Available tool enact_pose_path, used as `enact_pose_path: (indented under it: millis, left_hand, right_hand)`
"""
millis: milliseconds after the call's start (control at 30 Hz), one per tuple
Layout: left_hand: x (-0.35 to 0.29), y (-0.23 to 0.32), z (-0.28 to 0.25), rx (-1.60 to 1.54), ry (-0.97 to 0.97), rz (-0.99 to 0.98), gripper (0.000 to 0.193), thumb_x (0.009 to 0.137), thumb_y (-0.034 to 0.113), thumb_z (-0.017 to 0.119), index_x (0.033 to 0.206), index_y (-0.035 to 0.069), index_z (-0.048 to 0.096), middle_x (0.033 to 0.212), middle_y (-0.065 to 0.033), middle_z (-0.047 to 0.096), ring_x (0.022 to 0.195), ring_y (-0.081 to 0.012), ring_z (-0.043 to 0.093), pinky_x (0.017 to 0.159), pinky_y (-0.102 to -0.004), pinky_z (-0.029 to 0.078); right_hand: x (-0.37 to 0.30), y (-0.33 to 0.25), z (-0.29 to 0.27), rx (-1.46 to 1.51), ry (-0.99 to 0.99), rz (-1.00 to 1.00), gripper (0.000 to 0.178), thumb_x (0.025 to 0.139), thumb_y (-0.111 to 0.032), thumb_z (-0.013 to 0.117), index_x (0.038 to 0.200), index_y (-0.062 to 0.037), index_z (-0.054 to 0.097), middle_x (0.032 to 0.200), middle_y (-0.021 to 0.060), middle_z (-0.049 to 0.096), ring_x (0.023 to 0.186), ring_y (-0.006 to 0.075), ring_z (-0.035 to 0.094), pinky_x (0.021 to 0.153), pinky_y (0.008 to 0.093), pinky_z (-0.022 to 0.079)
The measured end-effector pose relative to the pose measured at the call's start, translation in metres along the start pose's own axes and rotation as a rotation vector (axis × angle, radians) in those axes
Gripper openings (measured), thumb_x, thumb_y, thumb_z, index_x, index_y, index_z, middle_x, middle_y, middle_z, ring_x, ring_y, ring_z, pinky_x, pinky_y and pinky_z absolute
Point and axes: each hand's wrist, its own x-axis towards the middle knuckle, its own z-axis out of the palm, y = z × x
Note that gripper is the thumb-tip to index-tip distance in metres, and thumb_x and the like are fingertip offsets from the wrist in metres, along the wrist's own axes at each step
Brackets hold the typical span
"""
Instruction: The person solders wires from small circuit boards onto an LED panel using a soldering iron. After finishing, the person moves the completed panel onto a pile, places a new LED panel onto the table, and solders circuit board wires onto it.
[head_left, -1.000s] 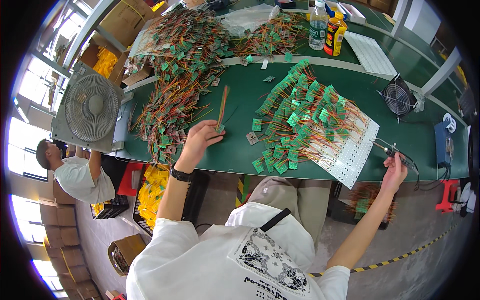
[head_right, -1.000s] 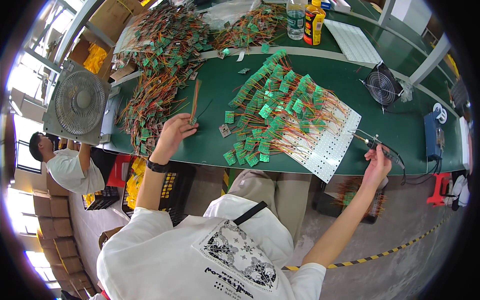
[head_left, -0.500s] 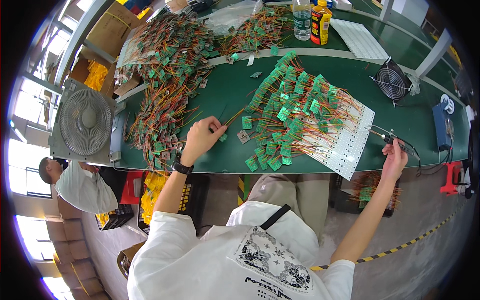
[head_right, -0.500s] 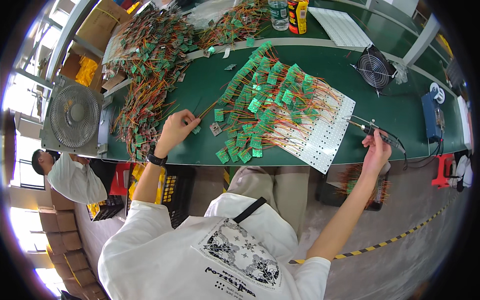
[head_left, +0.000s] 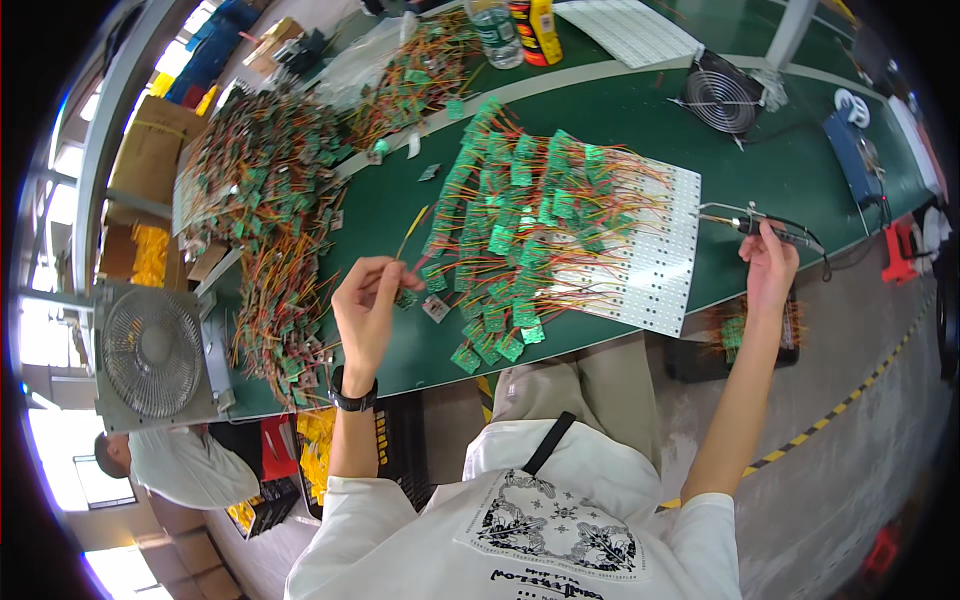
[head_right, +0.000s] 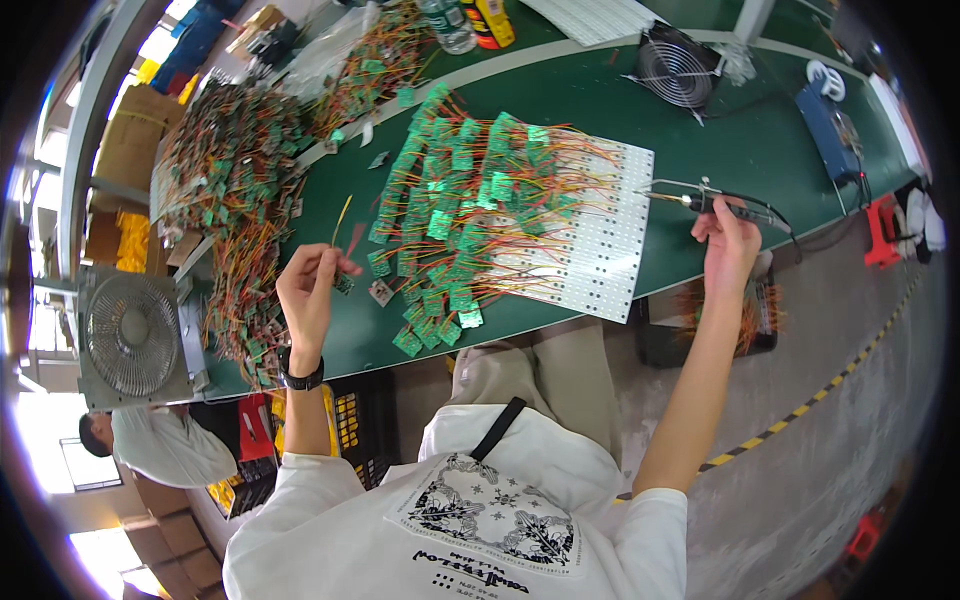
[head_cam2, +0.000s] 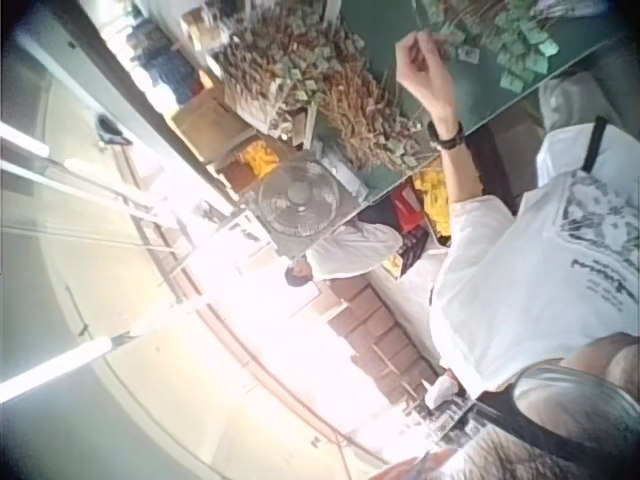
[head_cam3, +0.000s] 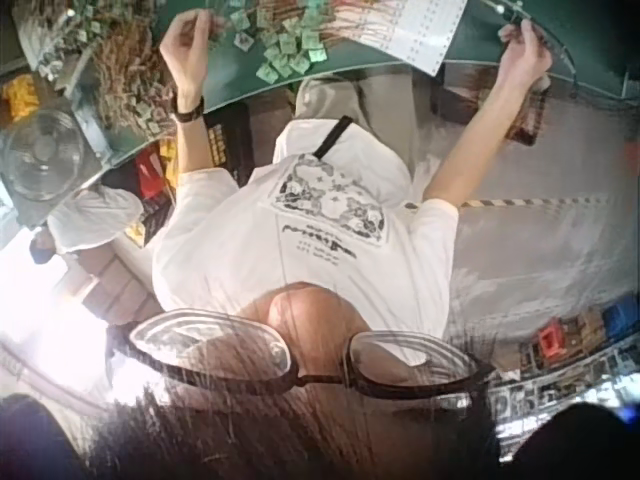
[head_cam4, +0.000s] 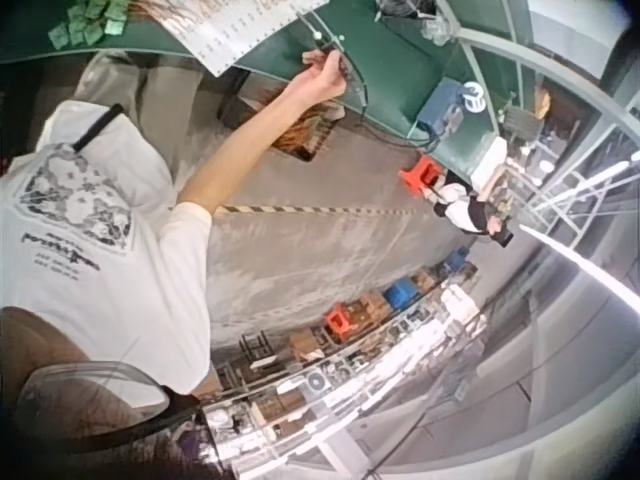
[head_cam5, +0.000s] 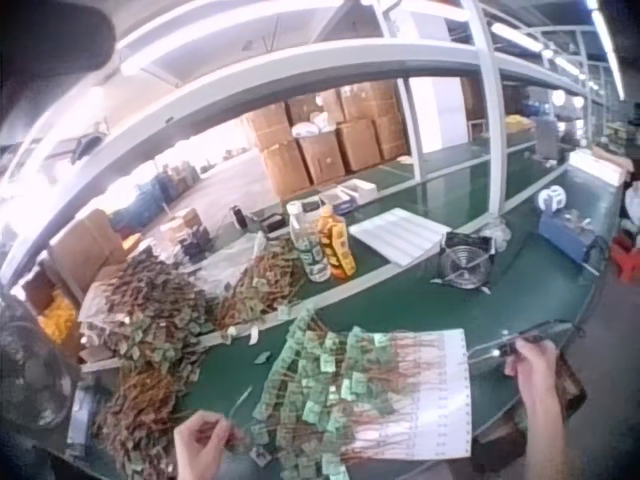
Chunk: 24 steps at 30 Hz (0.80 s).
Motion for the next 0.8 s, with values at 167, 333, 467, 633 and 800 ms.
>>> enact_pose_path:
  millis: [167, 333, 467, 633, 800]
  left_hand:
    - [0.031, 0.048, 0.090, 0.000, -0.422, 0.234, 0.018, 0.094, 0.002, 0.050, 0.109, -0.007, 0.058, 0.090, -0.0126, 0.069, 0.085, -0.0178, 0.068, 0.077, -0.0287, 0.053]
    - [0.057, 0.055, 0.168, 0.100, -0.777, 0.381, 0.015, 0.090, 0.003, 0.058, 0.103, -0.003, 0.062, 0.085, -0.0114, 0.068, 0.067, -0.0149, 0.063, 0.064, -0.0275, 0.051]
    - [0.071, 0.041, 0.203, 0.246, -0.777, 0.669, 0.011, 0.085, 0.008, 0.064, 0.094, 0.001, 0.065, 0.079, -0.0105, 0.065, 0.058, -0.0213, 0.061, 0.053, -0.0316, 0.048]
    - [0.077, 0.019, 0.226, 0.412, -0.653, 0.901, 0.006, 0.084, 0.010, 0.063, 0.087, 0.005, 0.063, 0.073, -0.0070, 0.062, 0.058, -0.0265, 0.061, 0.051, -0.0364, 0.048]
    - [0.084, -0.003, 0.230, 0.473, -0.560, 0.988, 0.006, 0.080, 0.011, 0.065, 0.079, 0.007, 0.060, 0.067, -0.0055, 0.057, 0.054, -0.0224, 0.058, 0.049, -0.0354, 0.046]
  right_hand:
    - [0.000, 0.001, -0.009, 0.006, 0.007, 0.014, 0.016, 0.088, -0.012, 0.063, 0.094, 0.0026, 0.063, 0.071, 0.0078, 0.064, 0.056, 0.0147, 0.058, 0.052, 0.0234, 0.041]
    - [0.001, 0.003, -0.008, -0.032, 0.010, 0.012, 0.016, 0.088, -0.010, 0.063, 0.095, 0.0038, 0.063, 0.072, 0.0086, 0.064, 0.055, 0.0150, 0.059, 0.051, 0.0233, 0.043]
    - [0.001, 0.004, -0.004, -0.061, 0.016, 0.009, 0.017, 0.087, -0.010, 0.063, 0.096, 0.0040, 0.063, 0.071, 0.0088, 0.064, 0.055, 0.0150, 0.059, 0.051, 0.0232, 0.044]
    - [0.000, 0.001, -0.005, -0.111, 0.020, 0.013, 0.017, 0.087, -0.010, 0.063, 0.096, 0.0042, 0.062, 0.071, 0.0094, 0.064, 0.055, 0.0158, 0.060, 0.052, 0.0238, 0.043]
    - [0.000, 0.004, -0.002, -0.162, 0.021, 0.003, 0.018, 0.088, -0.010, 0.062, 0.097, 0.0052, 0.060, 0.072, 0.0106, 0.064, 0.056, 0.0164, 0.059, 0.052, 0.0245, 0.042]
